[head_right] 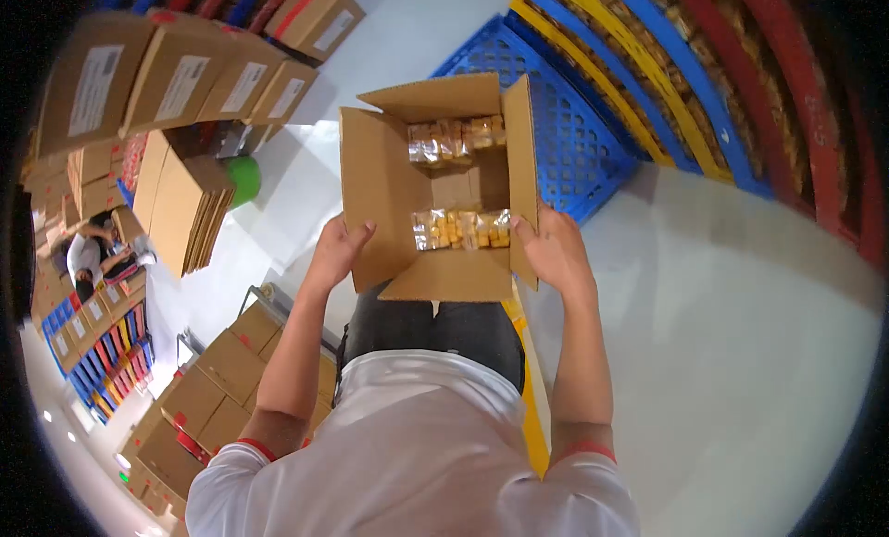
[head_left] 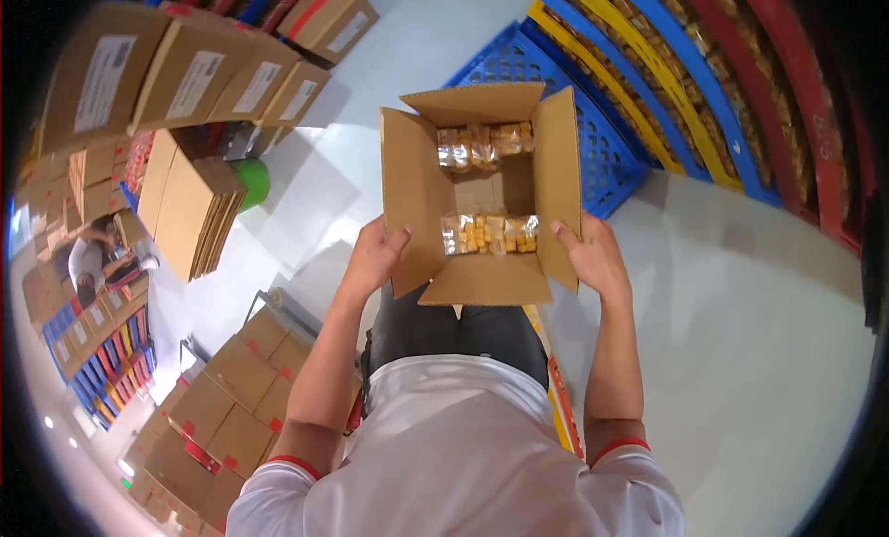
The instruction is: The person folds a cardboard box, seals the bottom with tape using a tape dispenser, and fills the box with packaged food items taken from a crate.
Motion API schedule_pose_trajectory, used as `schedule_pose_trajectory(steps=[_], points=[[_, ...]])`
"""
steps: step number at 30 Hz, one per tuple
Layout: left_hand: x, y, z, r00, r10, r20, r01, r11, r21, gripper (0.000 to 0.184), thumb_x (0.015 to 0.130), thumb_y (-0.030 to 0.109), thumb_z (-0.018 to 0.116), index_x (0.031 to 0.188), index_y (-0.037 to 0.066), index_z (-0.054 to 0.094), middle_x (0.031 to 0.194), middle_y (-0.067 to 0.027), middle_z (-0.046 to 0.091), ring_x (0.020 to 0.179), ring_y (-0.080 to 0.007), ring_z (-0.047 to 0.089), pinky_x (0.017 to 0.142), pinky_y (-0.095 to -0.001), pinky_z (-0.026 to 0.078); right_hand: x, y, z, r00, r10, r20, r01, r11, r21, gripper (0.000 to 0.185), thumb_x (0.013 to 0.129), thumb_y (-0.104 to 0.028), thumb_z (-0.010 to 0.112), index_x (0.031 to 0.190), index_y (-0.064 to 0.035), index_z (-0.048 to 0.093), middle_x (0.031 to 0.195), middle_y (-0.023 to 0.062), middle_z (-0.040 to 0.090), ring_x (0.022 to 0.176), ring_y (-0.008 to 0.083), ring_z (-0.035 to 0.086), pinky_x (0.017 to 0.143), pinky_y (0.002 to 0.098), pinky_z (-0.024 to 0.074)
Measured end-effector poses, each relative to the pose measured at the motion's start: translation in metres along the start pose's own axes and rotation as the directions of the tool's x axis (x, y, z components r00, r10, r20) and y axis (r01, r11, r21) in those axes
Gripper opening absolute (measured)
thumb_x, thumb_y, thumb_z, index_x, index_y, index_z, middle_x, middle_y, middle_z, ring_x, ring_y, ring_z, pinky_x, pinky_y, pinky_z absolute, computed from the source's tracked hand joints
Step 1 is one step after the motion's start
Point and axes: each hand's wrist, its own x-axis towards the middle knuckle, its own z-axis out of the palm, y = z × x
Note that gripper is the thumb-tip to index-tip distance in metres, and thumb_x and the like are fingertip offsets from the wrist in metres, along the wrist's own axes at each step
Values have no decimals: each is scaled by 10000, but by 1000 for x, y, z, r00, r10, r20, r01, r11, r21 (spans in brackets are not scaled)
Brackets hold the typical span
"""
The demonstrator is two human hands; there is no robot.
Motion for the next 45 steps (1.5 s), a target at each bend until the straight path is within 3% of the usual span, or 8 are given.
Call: schedule_pose_trajectory(steps=[10, 14, 16, 20, 22, 27, 34, 45], points=[[-135, -96, -66, 919, 226, -322, -259, 964, -65, 287, 1037, 210, 585, 1141, -48, 654, 820, -189, 717, 698, -255, 669, 674, -406, 521, -77, -118, 65, 950, -288, 119, 310, 915, -260, 475, 993, -235, 572, 1393, 21, 570, 818, 283, 694, 800, 483, 674, 774, 546, 525], [-173, -146, -100, 858, 177, -483, -303, 932, -197, 279, 1033, 213, 587, 1078, -53, 659, 809, -230, 684, 671, -334, 658, 660, -412, 519, -84, -187, 105, 909, -360, 208, 412, 848, -332, 489, 990, -238, 585, 1407, 16, 565, 809, 283, 691, 778, 473, 675, 754, 552, 519], [-191, -176, -132, 914, 66, -401, -152, 971, -186, 266, 1023, 195, 581, 1100, -48, 657, 811, -257, 670, 683, -389, 661, 653, -434, 522, -89, -229, 135, 897, -386, 214, 441, 807, -394, 449, 986, -219, 584, 1377, 3, 584, 806, 281, 688, 775, 476, 672, 738, 560, 513], [-237, -179, -219, 770, 119, -627, -282, 945, -166, 270, 1008, 190, 592, 1141, -39, 646, 784, -267, 651, 672, -425, 649, 631, -455, 516, -108, -343, 194, 857, -396, 330, 506, 770, -390, 306, 967, -158, 604, 1212, 16, 659, 971, 280, 706, 937, 478, 674, 789, 525, 525], [-253, -188, -258, 807, 11, -591, -148, 972, -184, 293, 994, 195, 597, 1190, -20, 634, 758, -263, 645, 661, -433, 649, 627, -477, 511, -103, -379, 220, 817, -450, 360, 562, 762, -321, 295, 967, -151, 609, 1201, 22, 661, 991, 282, 709, 962, 478, 675, 805, 513, 532], [-298, -217, -332, 651, -48, -758, -227, 940, -255, 357, 959, 238, 606, 1240, 19, 629, 750, -267, 641, 665, -450, 645, 632, -498, 508, -100, -444, 293, 678, -520, 519, 715, 630, -303, 293, 961, -149, 622, 1176, 45, 666, 1014, 283, 718, 970, 476, 688, 833, 485, 541], [-284, -149, -435, 571, -190, -799, -86, 954, -289, 448, 966, 238, 613, 1385, 82, 587, 872, -250, 704, 768, -424, 689, 709, -468, 532, -22, -589, 319, 633, -537, 558, 678, 732, -65, 288, 958, -151, 609, 1134, 67, 678, 952, 252, 739, 892, 392, 729, 812, 451, 541], [-247, -184, -542, 341, -371, -864, -33, 914, -405, 502, 987, 256, 576, 1468, 123, 523, 984, -282, 706, 913, -493, 677, 826, -552, 536, 64, -710, 454, 420, -531, 736, 744, 666, 56, 327, 951, -184, 635, 1137, 82, 680, 966, 188, 747, 910, 286, 707, 851, 403, 529]])
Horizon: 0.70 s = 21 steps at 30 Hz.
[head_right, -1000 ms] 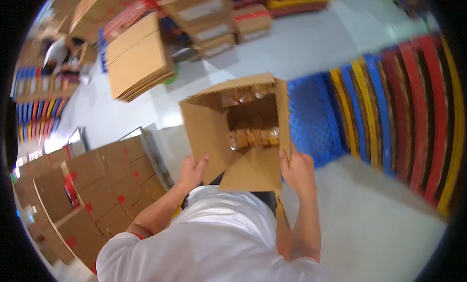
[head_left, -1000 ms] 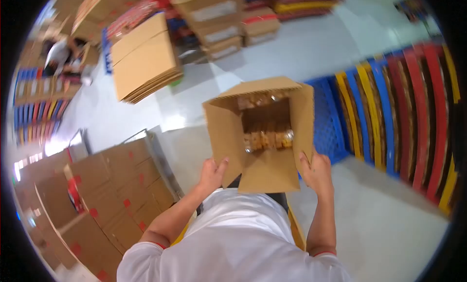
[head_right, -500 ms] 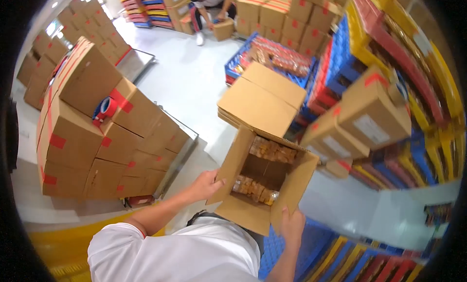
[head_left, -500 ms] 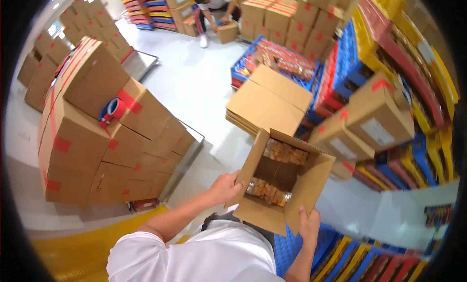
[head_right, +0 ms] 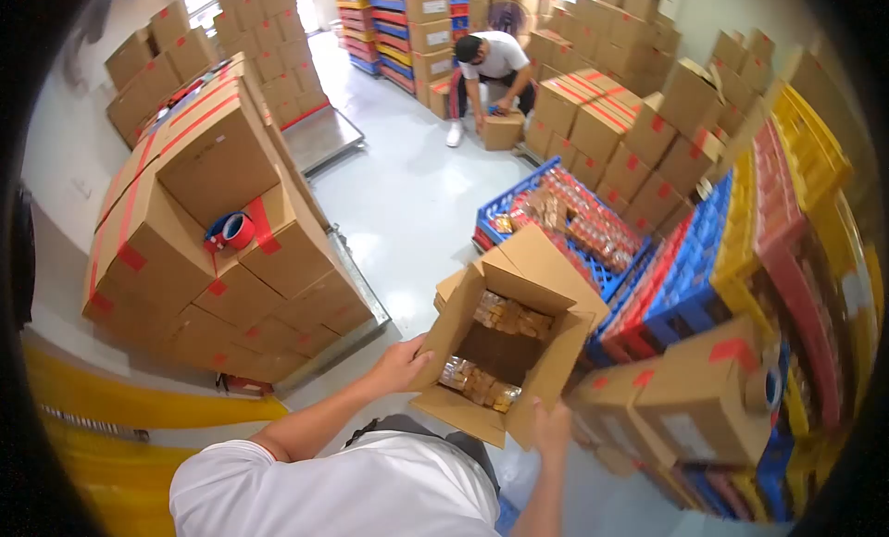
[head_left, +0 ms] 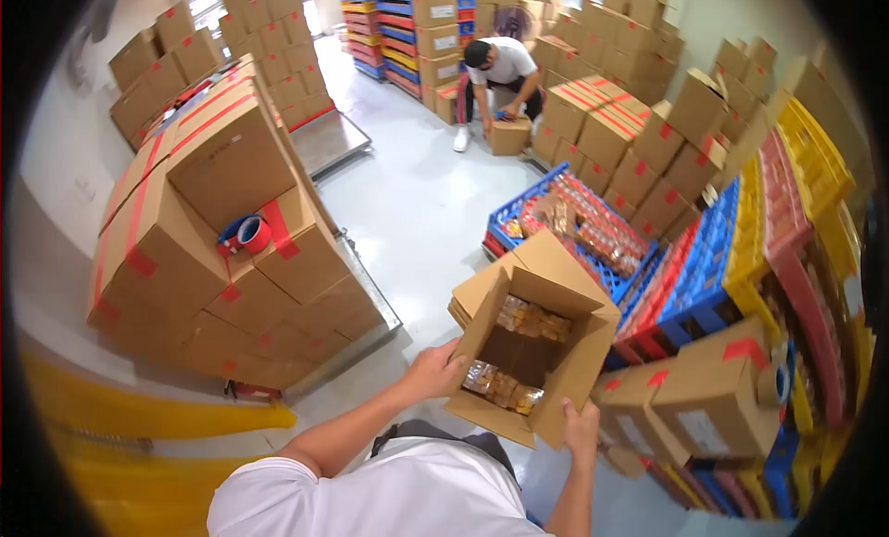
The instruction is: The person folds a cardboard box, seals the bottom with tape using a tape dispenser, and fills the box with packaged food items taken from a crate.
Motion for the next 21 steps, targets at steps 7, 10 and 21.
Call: schedule_pose_trajectory(steps=[7, 10, 21], points=[[88, 22, 4, 989, 27, -148, -35, 998, -57, 682, 992, 200, 569, 1610, 137, 285, 836, -302, 668, 813, -497, 668, 765, -554, 525, 153, -13, -27, 985, -155, 75, 151, 987, 55, 313, 925, -142, 658, 1158, 64, 688, 1055, 206, 744, 986, 284, 702, 888, 399, 519], [130, 26, -19, 994, 16, -112, -22, 998, -54, 706, 992, 192, 548, 1626, 144, 242, 865, -313, 676, 836, -513, 667, 791, -571, 526, 202, -27, -12, 982, -188, 30, 190, 976, -105, 314, 912, -148, 662, 1109, 95, 684, 1044, 265, 728, 972, 423, 688, 883, 464, 512], [302, -43, -42, 980, 118, 162, -98, 987, -126, 492, 999, 143, 546, 1467, 49, 428, 881, -268, 719, 787, -445, 717, 697, -524, 557, 306, -49, 64, 981, 181, -64, -190, 876, -443, 464, 962, -441, 644, 1023, 16, 699, 1007, 303, 698, 988, 483, 668, 844, 536, 535]])
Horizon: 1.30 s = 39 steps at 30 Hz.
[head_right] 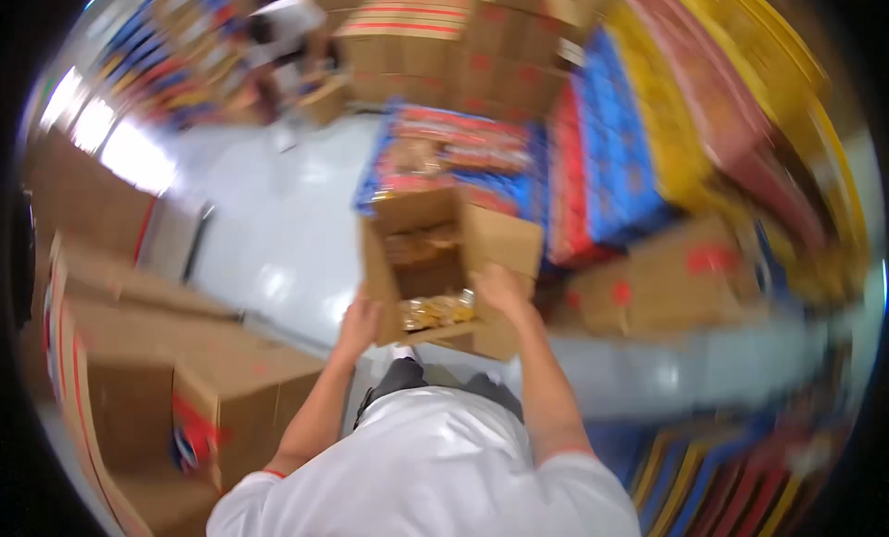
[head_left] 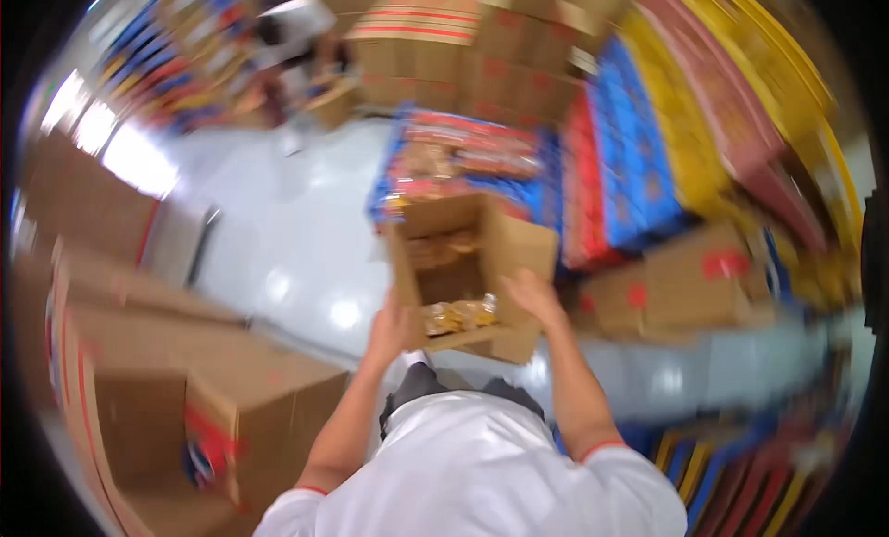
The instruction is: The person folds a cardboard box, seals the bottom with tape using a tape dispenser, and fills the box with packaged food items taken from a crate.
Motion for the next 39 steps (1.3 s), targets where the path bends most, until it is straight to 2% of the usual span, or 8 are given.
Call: schedule_pose_trajectory(steps=[2, 9, 19, 21, 27, 30, 33, 39], points=[[39, -39, 5, 970, 234, -65, -233, 972, 20, 461, 999, 108, 539, 1445, 28, 453, 913, -263, 711, 812, -376, 726, 708, -466, 558, 19, -3, 10, 965, -49, -258, 66, 996, 56, 438, 957, -397, 644, 1119, 7, 692, 1048, 298, 703, 1026, 472, 671, 897, 540, 528], [53, -37, -28, 948, 316, 43, -297, 925, -236, 429, 1009, 13, 497, 1438, 1, 491, 1144, -161, 711, 997, -216, 681, 893, -368, 526, -18, -39, 20, 936, 75, -344, -16, 985, 173, 404, 969, -326, 620, 1127, 38, 697, 1082, 284, 709, 1075, 450, 668, 941, 530, 515], [45, -23, -34, 955, 178, 239, -149, 980, -133, 449, 1053, 101, 562, 1474, -33, 481, 1358, -184, 640, 1159, -258, 659, 988, -358, 506, -36, -35, 10, 965, 22, -261, 48, 965, 259, 510, 995, -483, 584, 1264, -64, 696, 1173, 229, 717, 1116, 409, 667, 959, 489, 512], [46, -29, -27, 834, 476, -278, -488, 872, 31, 342, 1064, 123, 579, 1358, -51, 597, 1391, -185, 634, 1170, -248, 651, 969, -363, 514, -45, -25, 6, 946, 6, -324, 95, 951, 296, 529, 1000, -497, 572, 1282, -66, 691, 1193, 230, 713, 1126, 404, 666, 969, 484, 510], [10, 39, -33, 811, 496, -311, -477, 868, 140, 186, 998, 89, 673, 879, -46, 719, 1396, -165, 639, 1227, -246, 624, 1011, -362, 486, -55, 55, 25, 947, 11, -321, 94, 946, 310, 507, 1007, -475, 559, 1310, -89, 686, 1274, 202, 695, 1182, 404, 647, 1002, 489, 508], [-2, 50, -4, 806, 554, -208, -569, 822, -16, 85, 993, 60, 659, 979, -22, 674, 1365, -172, 640, 1217, -263, 620, 1017, -373, 484, -56, 105, 60, 946, 60, -320, 56, 938, 341, 441, 991, -442, 578, 1200, -82, 727, 1215, 188, 717, 1152, 398, 657, 952, 509, 530], [-30, 83, 45, 822, 525, -220, -568, 783, -254, 71, 1007, 44, 631, 1047, -14, 633, 1339, -169, 638, 1176, -239, 631, 980, -346, 504, -25, 222, 178, 970, -107, -220, 108, 994, -7, 383, 972, -403, 580, 1083, -75, 745, 1120, 173, 734, 1077, 398, 680, 910, 525, 546], [-47, 84, 83, 773, 603, 199, -504, 773, -386, 129, 1037, 83, 609, 1005, -34, 650, 1109, -147, 713, 927, -182, 671, 832, -283, 527, -204, 318, 296, 738, 674, -36, -627, 705, 331, 506, 938, -437, 549, 1168, -24, 730, 1265, 238, 687, 1232, 391, 631, 1072, 503, 481]])
